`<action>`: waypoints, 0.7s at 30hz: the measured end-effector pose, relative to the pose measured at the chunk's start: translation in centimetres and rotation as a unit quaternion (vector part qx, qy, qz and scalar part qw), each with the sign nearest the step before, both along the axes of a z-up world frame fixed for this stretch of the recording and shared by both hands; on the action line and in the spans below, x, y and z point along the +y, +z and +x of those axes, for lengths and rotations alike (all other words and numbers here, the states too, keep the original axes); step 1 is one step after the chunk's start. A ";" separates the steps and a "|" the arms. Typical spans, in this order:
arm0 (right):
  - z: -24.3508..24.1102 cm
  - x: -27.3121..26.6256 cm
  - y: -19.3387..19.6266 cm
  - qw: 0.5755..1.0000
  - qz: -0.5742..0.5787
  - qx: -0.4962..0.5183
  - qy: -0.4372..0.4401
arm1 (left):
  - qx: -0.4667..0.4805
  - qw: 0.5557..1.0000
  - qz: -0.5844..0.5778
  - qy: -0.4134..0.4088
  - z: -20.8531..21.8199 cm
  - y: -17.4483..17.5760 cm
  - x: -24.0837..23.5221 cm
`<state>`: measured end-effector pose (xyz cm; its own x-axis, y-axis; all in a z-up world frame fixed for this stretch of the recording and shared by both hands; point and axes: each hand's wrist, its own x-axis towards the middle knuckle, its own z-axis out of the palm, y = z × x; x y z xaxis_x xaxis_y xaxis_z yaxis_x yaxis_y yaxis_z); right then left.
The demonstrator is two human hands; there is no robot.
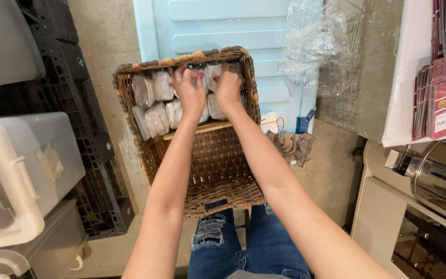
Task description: The person wipes a wooden board with a cloth, organizes small white packets within a wicker basket, and folds sheets of white paper on a table.
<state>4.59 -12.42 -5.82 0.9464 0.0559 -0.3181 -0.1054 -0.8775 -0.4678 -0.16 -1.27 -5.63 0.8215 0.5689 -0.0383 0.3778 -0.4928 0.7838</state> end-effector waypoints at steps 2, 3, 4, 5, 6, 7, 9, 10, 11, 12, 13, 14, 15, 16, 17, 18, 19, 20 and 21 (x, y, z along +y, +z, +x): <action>0.3 -0.4 -1.1 1.000 0.010 0.011 -0.005 | -0.012 1.000 0.000 -0.012 0.1 -0.8 0.5; 0.3 -0.5 -1.6 1.000 0.020 0.021 -0.008 | -0.024 0.999 0.000 -0.023 -0.1 -1.2 0.8; 0.4 -0.8 0.0 1.000 0.020 0.023 -0.007 | -0.022 1.000 0.000 -0.021 -0.6 -1.0 0.9; 0.9 -0.9 1.6 0.999 0.032 0.037 -0.013 | -0.027 0.999 -0.008 -0.032 -0.7 -0.9 1.2; 1.3 -1.0 3.2 0.998 0.044 0.051 -0.019 | -0.031 0.999 -0.016 -0.042 -0.7 -0.9 1.4; 0.5 -1.1 7.4 0.998 0.045 0.049 -0.017 | -0.033 0.999 -0.016 -0.039 -0.9 0.5 1.5; -1.7 -1.2 15.7 0.995 0.075 0.061 -0.021 | -0.060 0.995 -0.064 -0.044 -1.8 3.3 1.7; -2.9 -1.7 14.8 0.995 0.074 0.064 -0.017 | -0.057 0.995 -0.065 -0.040 -2.4 4.3 1.9; -3.8 -2.2 13.9 0.990 0.114 0.084 -0.022 | -0.089 0.993 -0.077 -0.031 -2.7 5.4 2.1; -4.7 -2.7 13.0 0.982 0.154 0.105 -0.026 | -0.121 0.988 -0.090 -0.023 -3.0 6.5 2.2; -4.9 -2.5 14.2 0.982 0.155 0.105 -0.024 | -0.122 0.988 -0.088 -0.020 -3.7 6.8 2.4; -5.0 -2.2 15.4 0.986 0.150 0.066 -0.014 | -0.121 0.987 -0.105 -0.014 -4.4 7.1 2.6; -5.0 -1.9 16.6 0.989 0.145 0.025 -0.004 | -0.121 0.985 -0.122 -0.007 -5.0 7.4 2.9; -4.9 -1.6 17.1 0.989 0.145 0.024 -0.001 | -0.123 0.985 -0.121 -0.005 -5.3 8.4 3.0; -5.2 -1.3 17.7 0.981 0.185 -0.040 0.029 | -0.115 0.982 -0.147 0.019 -6.1 9.4 3.0; -5.5 -1.0 18.3 0.967 0.225 -0.103 0.058 | -0.107 0.978 -0.172 0.042 -7.0 10.5 3.1; -5.8 -0.7 17.5 0.967 0.226 -0.103 0.061 | -0.109 0.978 -0.171 0.045 -7.5 10.9 3.1; -6.1 -0.4 16.8 0.972 0.230 -0.019 0.049 | -0.095 0.971 -0.216 0.050 -8.1 11.3 3.1; -6.4 -0.1 16.0 0.970 0.233 0.065 0.038 | -0.081 0.961 -0.260 0.056 -8.7 11.7 3.1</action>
